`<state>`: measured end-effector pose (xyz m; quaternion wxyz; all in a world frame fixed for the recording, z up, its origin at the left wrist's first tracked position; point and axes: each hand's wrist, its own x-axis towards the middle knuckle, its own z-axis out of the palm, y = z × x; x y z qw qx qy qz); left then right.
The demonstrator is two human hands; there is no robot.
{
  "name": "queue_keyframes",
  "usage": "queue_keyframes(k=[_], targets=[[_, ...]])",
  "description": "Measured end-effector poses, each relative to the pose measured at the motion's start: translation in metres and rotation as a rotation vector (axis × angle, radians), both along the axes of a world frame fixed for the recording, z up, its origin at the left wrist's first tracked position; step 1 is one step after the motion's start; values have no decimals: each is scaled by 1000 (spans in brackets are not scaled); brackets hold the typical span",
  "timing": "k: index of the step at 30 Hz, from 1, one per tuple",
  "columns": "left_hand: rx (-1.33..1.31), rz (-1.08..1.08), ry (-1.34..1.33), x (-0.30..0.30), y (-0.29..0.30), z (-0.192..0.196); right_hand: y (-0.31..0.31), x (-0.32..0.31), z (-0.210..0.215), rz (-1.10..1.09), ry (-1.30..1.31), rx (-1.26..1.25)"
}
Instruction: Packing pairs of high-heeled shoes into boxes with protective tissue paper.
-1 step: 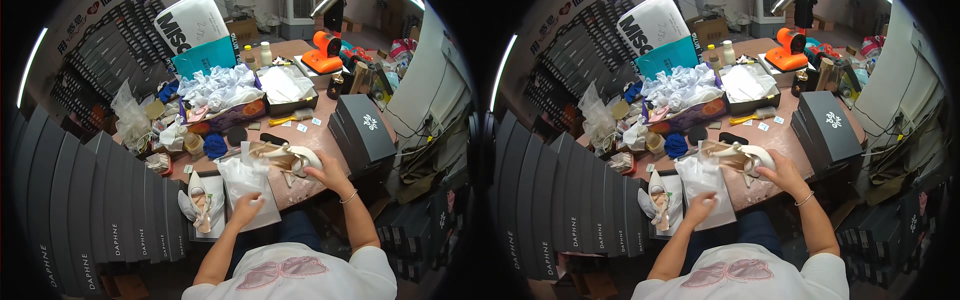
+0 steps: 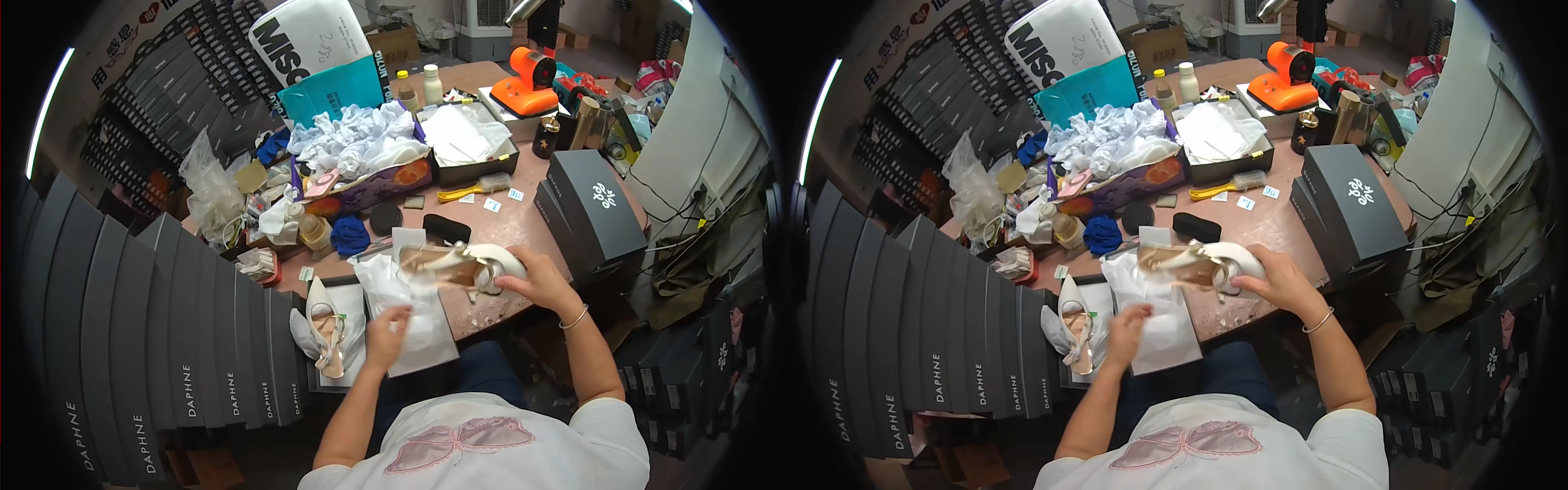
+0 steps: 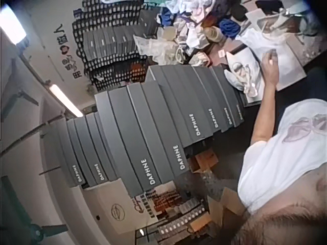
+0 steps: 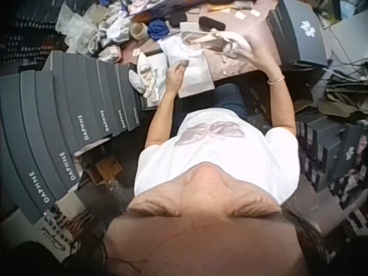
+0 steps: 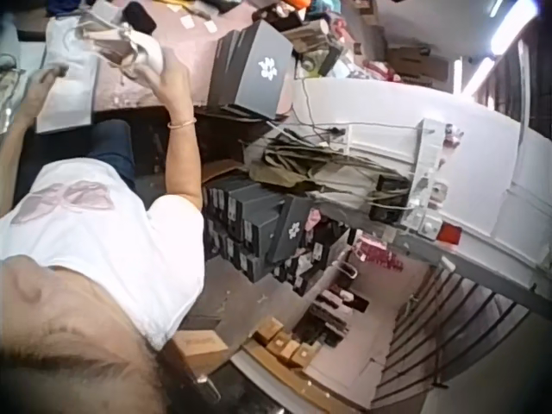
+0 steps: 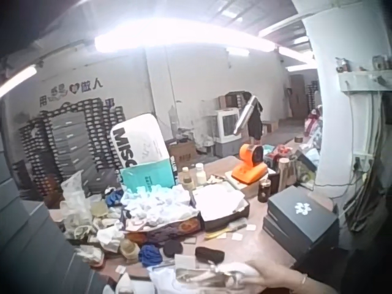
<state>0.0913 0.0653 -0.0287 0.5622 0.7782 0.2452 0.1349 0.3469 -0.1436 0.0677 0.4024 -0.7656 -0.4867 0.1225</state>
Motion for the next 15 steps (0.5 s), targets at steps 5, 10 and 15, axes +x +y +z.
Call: queue_keyframes(k=[5, 10, 15], targets=[[-157, -309, 116, -14, 1, 69, 57, -41, 55, 694, -257, -436], [-1173, -115, -111, -50, -36, 24, 105, -73, 32, 626, -657, 274], [-1077, 93, -331, -71, -65, 19, 97, -136, -30, 572, -496, -58]])
